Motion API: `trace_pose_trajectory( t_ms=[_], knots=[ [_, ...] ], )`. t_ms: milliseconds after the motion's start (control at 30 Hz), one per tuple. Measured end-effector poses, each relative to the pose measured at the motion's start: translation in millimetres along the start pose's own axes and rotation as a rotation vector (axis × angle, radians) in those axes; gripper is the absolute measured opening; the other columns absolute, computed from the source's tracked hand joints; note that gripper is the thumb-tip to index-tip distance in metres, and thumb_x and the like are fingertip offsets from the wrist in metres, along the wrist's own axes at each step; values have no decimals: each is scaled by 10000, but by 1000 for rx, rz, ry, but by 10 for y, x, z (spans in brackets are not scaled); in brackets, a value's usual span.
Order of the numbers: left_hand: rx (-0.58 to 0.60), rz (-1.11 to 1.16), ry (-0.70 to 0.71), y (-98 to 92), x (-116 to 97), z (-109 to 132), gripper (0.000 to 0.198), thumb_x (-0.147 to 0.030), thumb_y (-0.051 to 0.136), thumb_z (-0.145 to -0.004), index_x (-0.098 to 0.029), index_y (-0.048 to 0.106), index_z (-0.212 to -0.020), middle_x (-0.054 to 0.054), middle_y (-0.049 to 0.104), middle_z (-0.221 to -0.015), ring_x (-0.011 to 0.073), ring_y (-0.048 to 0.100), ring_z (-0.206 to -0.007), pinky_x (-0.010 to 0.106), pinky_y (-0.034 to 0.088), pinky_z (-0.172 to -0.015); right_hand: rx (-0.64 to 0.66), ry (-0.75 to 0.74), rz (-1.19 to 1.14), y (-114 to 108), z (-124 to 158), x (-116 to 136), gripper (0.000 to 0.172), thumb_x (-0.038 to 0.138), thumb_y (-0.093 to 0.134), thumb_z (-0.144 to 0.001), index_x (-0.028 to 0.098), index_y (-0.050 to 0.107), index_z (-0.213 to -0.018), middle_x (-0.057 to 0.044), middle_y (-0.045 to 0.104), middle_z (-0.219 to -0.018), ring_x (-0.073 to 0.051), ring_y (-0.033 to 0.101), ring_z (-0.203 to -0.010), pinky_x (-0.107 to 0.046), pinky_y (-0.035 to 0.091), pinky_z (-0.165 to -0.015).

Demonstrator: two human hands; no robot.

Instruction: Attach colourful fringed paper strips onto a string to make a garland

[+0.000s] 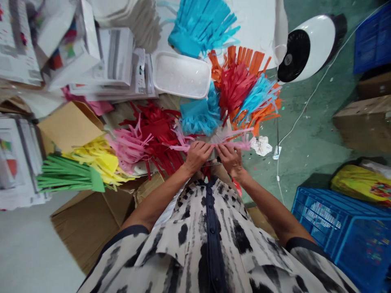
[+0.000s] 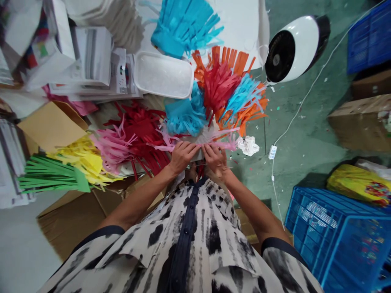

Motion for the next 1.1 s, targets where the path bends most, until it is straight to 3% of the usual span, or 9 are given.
trace_pose_trajectory(
  t_ms=[200,300,467,667,733,833,900,967,1100],
  knots=[
    [-66,24,-22,-75,155,242,342,-178,489,-1068,-213,701,-1334,124,765,-1214,259,669,-1180,488,469,-1100,-93,74,95,-130,221,-337,461,113,472,-1048,245,652,-1452,-92,741,-1379,-281,606,-1240,-443,271,-1005],
    [-79,4,-70,-80,90,268,374,-171,465,-1069,-211,688,-1366,124,763,-1227,270,661,-1208,585,349,-1240,-41,63,48,-149,150,-200,491,118,467,-1046,238,613,-1499,-110,668,-1486,-287,584,-1291,-444,280,-1040],
    [-34,-34,-111,-104,12,266,410,-204,454,-1078,-222,631,-1447,123,757,-1249,288,651,-1238,661,253,-1287,86,26,-31,-34,-24,117,505,124,463,-1040,216,584,-1521,-112,651,-1506,-304,561,-1325,-447,296,-1066],
    [-123,-61,-265,-343,147,412,352,-193,499,-1044,-234,712,-1321,127,720,-1326,324,574,-1362,718,95,-1309,100,2,-33,-49,-121,-19,416,149,457,-1067,220,666,-1419,-87,707,-1435,-283,591,-1258,-443,299,-1018],
    [-168,-60,-299,-384,95,354,340,-185,506,-1037,-233,721,-1295,124,685,-1396,331,536,-1400,716,116,-1301,93,-3,-38,-71,-170,-58,371,175,471,-1077,228,699,-1365,-84,735,-1387,-273,604,-1229,-437,299,-1004],
    [-115,-19,-194,-322,-55,123,327,-189,469,-1065,-201,717,-1278,137,701,-1344,295,581,-1308,585,362,-1212,72,-11,-51,-95,-250,-88,319,208,504,-1081,248,729,-1303,-78,767,-1313,-260,622,-1174,-425,303,-963],
    [-22,-18,-118,-231,-119,-43,299,-190,455,-1076,-158,725,-1201,144,733,-1174,285,633,-1140,479,495,-1006,63,-27,-60,-107,-297,-107,298,224,514,-1085,260,747,-1268,-68,783,-1267,-248,633,-1125,-414,303,-932],
    [53,-39,-84,-148,-122,-149,262,-184,470,-1072,-137,726,-1101,137,722,-1031,281,637,-1002,424,494,-842,65,-36,-68,-121,-336,-129,289,247,512,-1092,273,761,-1236,-57,793,-1227,-236,638,-1081,-403,298,-914],
    [61,-69,-75,-77,-39,-174,217,-178,501,-1062,-143,713,-1037,138,702,-1004,278,617,-942,403,448,-769,72,-38,-75,-143,-381,-161,289,292,494,-1104,279,762,-1212,-51,794,-1193,-224,635,-1046,-391,291,-909]
  ],
)
Point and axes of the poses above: each hand's wrist, its own z-axis away from the middle knuckle, its own y-axis out of the palm, x = y × z, the point moved 2 cm from there along -z, towards the middle knuckle
